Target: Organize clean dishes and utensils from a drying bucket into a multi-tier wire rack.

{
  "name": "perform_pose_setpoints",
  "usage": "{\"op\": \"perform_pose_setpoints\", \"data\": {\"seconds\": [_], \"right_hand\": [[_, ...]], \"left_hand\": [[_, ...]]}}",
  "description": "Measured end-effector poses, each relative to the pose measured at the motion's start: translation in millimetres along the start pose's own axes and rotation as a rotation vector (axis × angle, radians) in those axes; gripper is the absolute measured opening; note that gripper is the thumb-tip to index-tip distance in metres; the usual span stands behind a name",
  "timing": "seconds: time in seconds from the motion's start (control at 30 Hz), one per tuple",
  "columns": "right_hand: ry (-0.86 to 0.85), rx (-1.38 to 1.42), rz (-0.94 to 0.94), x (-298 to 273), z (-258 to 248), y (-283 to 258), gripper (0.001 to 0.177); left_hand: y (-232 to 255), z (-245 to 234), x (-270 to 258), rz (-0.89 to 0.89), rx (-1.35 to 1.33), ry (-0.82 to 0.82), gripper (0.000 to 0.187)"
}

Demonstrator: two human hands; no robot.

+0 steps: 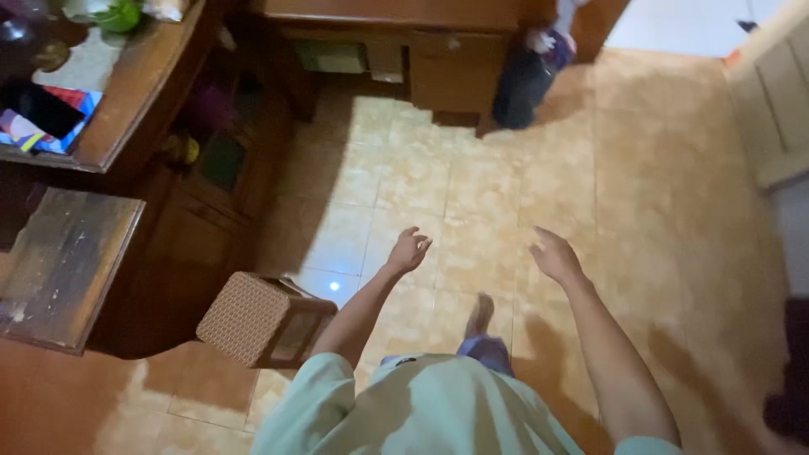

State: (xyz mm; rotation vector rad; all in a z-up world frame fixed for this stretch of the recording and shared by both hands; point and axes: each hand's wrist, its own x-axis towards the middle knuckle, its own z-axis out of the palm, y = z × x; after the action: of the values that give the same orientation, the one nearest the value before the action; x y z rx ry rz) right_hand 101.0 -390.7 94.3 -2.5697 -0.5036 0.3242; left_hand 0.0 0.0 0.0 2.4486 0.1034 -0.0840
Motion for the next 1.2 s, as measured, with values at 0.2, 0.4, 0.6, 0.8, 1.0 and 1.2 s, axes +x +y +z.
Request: {"op": "perform_pose_setpoints", "data": {"seconds": [0.2, 0.4, 0.6, 0.8, 1.0, 1.2], "right_hand": [[-0.012, 0.200, 0.112, 134.0, -31.5, 15.3, 0.051], [-0.096, -0.029, 0.231, 264.5, -31.4, 3.2, 0.028], [-0.290, 0.225, -0.118, 398.1, 59.2, -10.1, 0.035], [-0.407, 0.002, -0.273, 493.1, 91.7, -125.9, 0.038], [-0.554, 0.216, -0.290, 615.9, 145.8, -238.5, 0.036], [-0.627, 0.469, -0.427, 734.1, 253.6, -344.0, 0.044]], "left_hand": [[-7.1, -28.1, 87.5, -0.137, -0.191, 0.149, 0.023], [-20.9, -47.5, 160.0, -0.214, -0.229, 0.400, 0.017], [-47.7, -68.4, 184.0, -0.402, -0.341, 0.513, 0.022], [-121.6, -97.4, 206.8, -0.672, -0.438, 0.573, 0.024], [-217.0, -170.7, 255.0, -0.809, -0.504, 0.698, 0.030], [-289.6, -263.0, 297.7, -0.752, -0.577, 0.835, 0.033]]}}
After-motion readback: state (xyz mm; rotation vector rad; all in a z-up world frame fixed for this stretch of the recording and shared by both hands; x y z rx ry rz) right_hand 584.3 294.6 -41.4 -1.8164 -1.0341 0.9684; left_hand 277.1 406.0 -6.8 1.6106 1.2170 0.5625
